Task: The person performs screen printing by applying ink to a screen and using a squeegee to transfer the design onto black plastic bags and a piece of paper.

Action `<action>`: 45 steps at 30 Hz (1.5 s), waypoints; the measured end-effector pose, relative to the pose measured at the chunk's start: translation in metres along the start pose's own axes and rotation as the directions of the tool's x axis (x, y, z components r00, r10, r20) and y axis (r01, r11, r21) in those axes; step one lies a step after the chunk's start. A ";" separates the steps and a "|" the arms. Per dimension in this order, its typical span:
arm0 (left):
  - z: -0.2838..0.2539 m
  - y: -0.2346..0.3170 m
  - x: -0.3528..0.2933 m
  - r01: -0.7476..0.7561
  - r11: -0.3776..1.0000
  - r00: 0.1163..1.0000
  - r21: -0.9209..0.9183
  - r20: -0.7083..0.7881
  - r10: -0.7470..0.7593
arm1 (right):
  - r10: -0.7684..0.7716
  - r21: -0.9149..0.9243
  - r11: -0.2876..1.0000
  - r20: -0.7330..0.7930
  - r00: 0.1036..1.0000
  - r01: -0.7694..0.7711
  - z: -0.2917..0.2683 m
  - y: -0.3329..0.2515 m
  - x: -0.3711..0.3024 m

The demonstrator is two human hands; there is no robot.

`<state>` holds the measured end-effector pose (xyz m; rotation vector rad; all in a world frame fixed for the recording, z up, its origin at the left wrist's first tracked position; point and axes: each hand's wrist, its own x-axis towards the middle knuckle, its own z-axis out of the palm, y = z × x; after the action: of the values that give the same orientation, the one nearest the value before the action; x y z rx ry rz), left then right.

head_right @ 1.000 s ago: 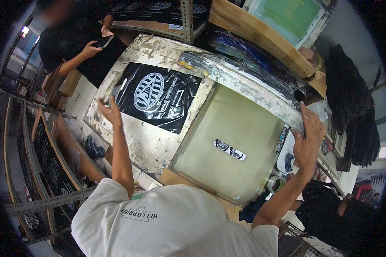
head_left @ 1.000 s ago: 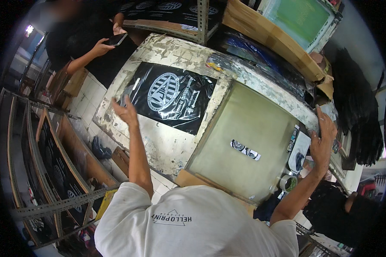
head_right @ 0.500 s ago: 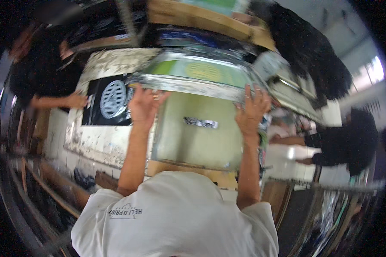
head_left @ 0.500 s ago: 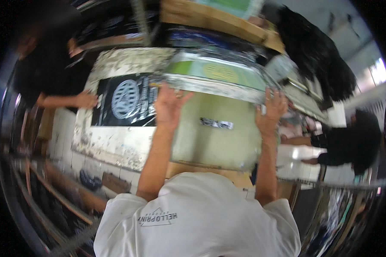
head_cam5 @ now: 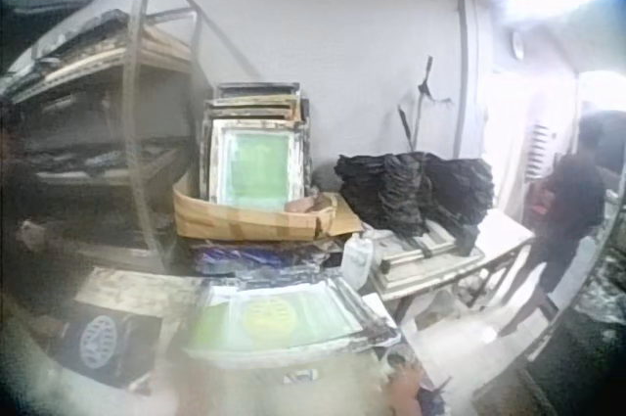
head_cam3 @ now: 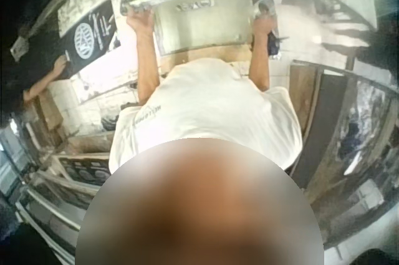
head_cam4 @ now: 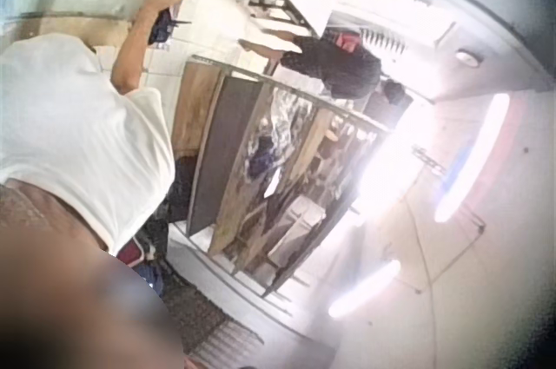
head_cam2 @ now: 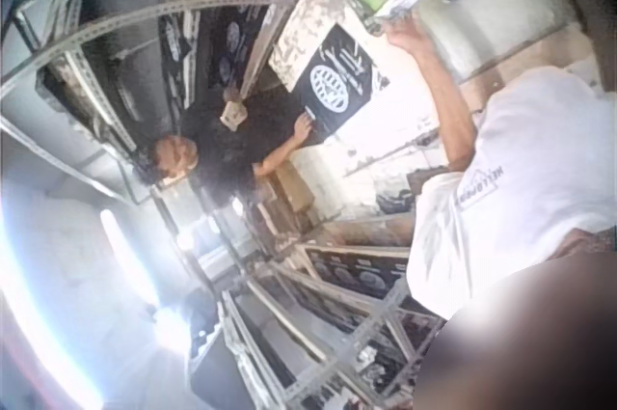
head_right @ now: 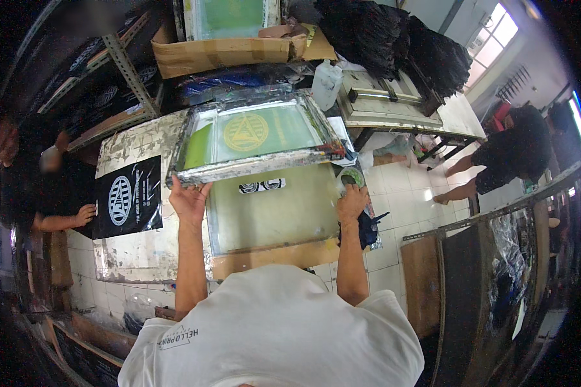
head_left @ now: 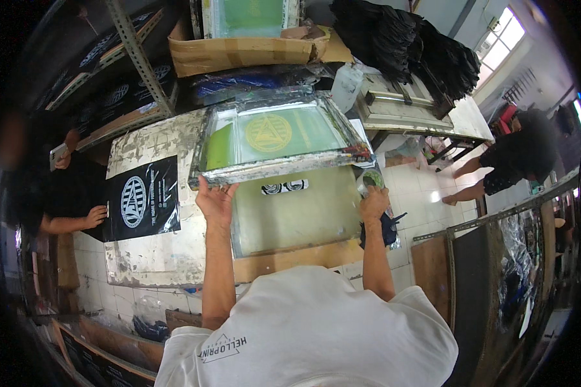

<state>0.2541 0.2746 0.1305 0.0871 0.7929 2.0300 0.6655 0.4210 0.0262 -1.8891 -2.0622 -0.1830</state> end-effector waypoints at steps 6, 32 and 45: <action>-0.033 -0.024 0.002 0.039 0.999 0.988 -0.011 -0.148 -0.040 | -0.321 0.174 0.934 0.027 0.947 0.311 0.005 -0.037 -0.021; -0.140 -0.058 -0.069 0.061 0.658 0.786 0.751 -0.443 0.432 | -0.168 0.356 0.922 0.013 0.986 0.153 0.007 0.035 0.119; -0.133 -0.095 -0.044 0.263 -0.192 0.573 0.946 0.007 0.819 | -0.609 0.518 0.645 -0.098 0.787 0.562 0.036 -0.189 0.284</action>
<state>0.3026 0.2085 -0.0174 0.4486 3.1815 1.1326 0.4567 0.6789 0.1111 -0.8696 -2.4021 0.2998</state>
